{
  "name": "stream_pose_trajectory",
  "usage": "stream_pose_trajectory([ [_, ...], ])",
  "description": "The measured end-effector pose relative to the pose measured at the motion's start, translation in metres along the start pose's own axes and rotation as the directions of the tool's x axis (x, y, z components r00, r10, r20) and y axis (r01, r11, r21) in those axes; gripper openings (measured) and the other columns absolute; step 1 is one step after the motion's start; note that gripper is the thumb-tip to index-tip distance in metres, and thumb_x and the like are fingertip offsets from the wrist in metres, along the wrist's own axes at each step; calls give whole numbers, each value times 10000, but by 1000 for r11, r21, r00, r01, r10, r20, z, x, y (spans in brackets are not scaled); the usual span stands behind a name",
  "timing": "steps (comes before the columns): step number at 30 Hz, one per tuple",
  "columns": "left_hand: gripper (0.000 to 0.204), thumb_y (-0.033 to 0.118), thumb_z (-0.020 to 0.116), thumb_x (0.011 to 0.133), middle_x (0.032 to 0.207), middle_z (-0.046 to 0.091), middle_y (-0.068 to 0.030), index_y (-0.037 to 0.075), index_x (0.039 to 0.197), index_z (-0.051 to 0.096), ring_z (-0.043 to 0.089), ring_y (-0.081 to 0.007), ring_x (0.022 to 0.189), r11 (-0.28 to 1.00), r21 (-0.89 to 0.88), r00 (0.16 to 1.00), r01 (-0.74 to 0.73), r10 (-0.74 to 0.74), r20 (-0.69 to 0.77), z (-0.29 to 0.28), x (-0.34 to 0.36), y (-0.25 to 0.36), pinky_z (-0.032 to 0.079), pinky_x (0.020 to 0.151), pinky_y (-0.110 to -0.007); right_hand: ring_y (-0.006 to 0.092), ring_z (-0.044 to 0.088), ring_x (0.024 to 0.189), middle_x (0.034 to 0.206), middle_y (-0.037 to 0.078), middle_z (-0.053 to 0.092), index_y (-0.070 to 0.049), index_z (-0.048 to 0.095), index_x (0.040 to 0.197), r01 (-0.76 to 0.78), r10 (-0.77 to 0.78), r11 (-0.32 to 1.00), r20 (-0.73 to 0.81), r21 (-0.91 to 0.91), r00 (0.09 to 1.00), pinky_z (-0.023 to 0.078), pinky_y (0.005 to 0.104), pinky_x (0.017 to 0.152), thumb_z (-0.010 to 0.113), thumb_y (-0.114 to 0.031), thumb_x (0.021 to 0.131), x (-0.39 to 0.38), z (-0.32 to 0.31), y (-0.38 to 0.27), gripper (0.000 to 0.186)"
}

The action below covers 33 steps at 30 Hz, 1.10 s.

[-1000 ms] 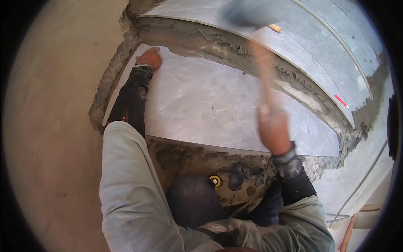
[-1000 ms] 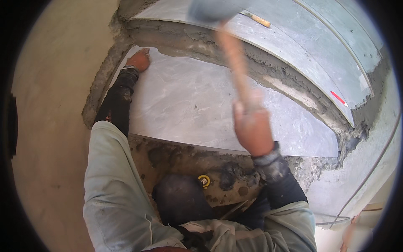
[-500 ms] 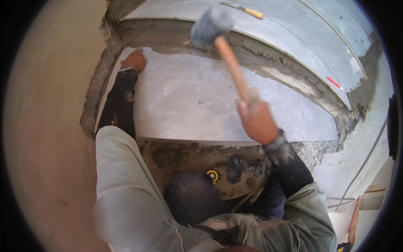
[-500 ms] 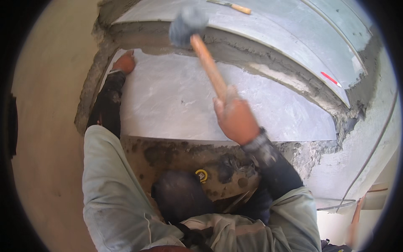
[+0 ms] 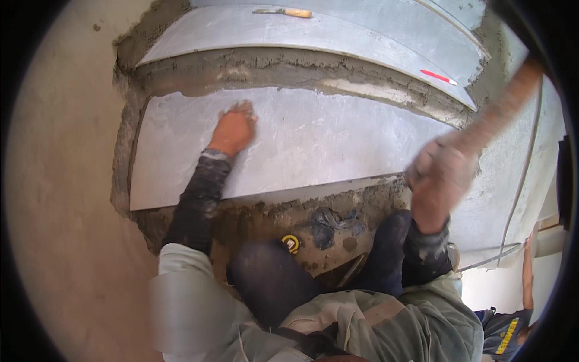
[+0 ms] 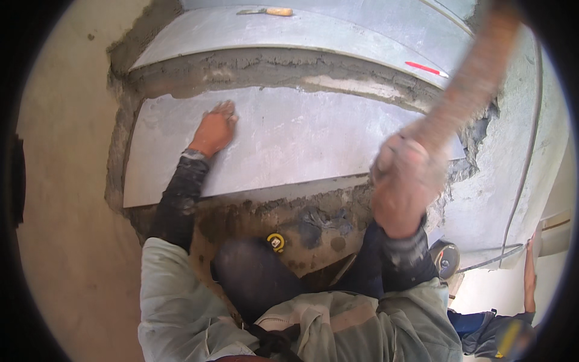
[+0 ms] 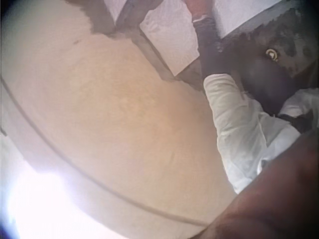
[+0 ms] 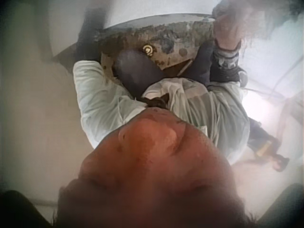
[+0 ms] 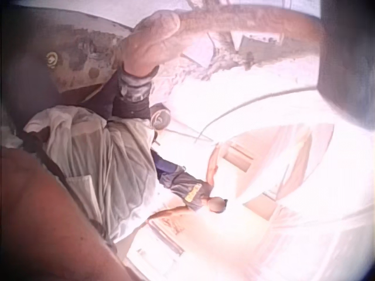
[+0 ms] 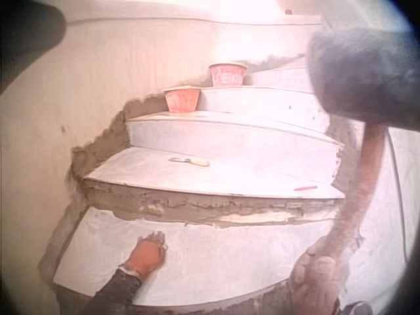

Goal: The person installs stone tiles on concrete steps by applying mortar, positioning the tiles, and tapping them into place with a rubber mallet. The person also uses a measuring tape to check the dimensions of the tiles and the stairs.

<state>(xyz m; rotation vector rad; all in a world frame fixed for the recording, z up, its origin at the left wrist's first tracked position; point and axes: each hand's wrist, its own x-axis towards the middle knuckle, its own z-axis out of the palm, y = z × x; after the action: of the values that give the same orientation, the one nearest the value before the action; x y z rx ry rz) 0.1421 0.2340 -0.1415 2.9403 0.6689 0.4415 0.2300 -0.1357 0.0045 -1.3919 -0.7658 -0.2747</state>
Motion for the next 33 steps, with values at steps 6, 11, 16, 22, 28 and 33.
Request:
stream_pose_trajectory([
  [6,514,277,415,1006,1567,392,-87,86,1483,417,325,-314,1462,991,47,977,126,-132,169,-2,19,30,264,1129,-670,186,522,499,616,67,525,26,567,970,78,333,736,461,-672,822,436,344,451,500,-311,1040,-2,0,89,351],
  [11,496,288,362,1031,1594,340,-82,121,1498,381,296,-310,1477,978,109,962,180,-198,191,-5,2,14,260,1127,-686,162,534,543,659,59,533,0,607,1020,328,-226,877,301,-350,926,421,334,431,525,-331,1029,40,-15,-4,341],
  [16,503,288,309,1051,1614,303,-47,148,1534,319,269,-287,1492,961,134,957,243,-260,127,4,14,31,239,1137,-695,174,539,540,661,77,533,31,595,1021,552,-482,556,300,-621,823,445,351,439,542,-312,1016,21,-35,62,347],
  [22,499,300,290,1054,1612,311,-28,162,1531,337,266,-266,1494,958,125,961,257,-267,68,5,13,24,192,1145,-710,151,484,481,620,32,521,-20,601,1011,94,143,837,382,-539,913,428,331,435,544,-339,1024,29,-29,42,324],
  [28,498,308,296,1053,1609,320,-23,169,1529,347,274,-256,1492,960,108,959,258,-268,88,8,9,27,188,1140,-717,124,522,535,673,36,532,-32,579,976,292,-215,935,333,-203,918,474,294,467,479,-309,1049,27,-55,33,303],
  [33,505,326,288,1056,1614,309,-3,186,1539,331,259,-247,1498,964,141,964,227,-243,112,14,12,24,214,1143,-697,122,537,605,712,24,576,15,620,1150,219,144,734,462,-643,875,488,330,575,537,-304,1020,-15,-68,83,355],
])
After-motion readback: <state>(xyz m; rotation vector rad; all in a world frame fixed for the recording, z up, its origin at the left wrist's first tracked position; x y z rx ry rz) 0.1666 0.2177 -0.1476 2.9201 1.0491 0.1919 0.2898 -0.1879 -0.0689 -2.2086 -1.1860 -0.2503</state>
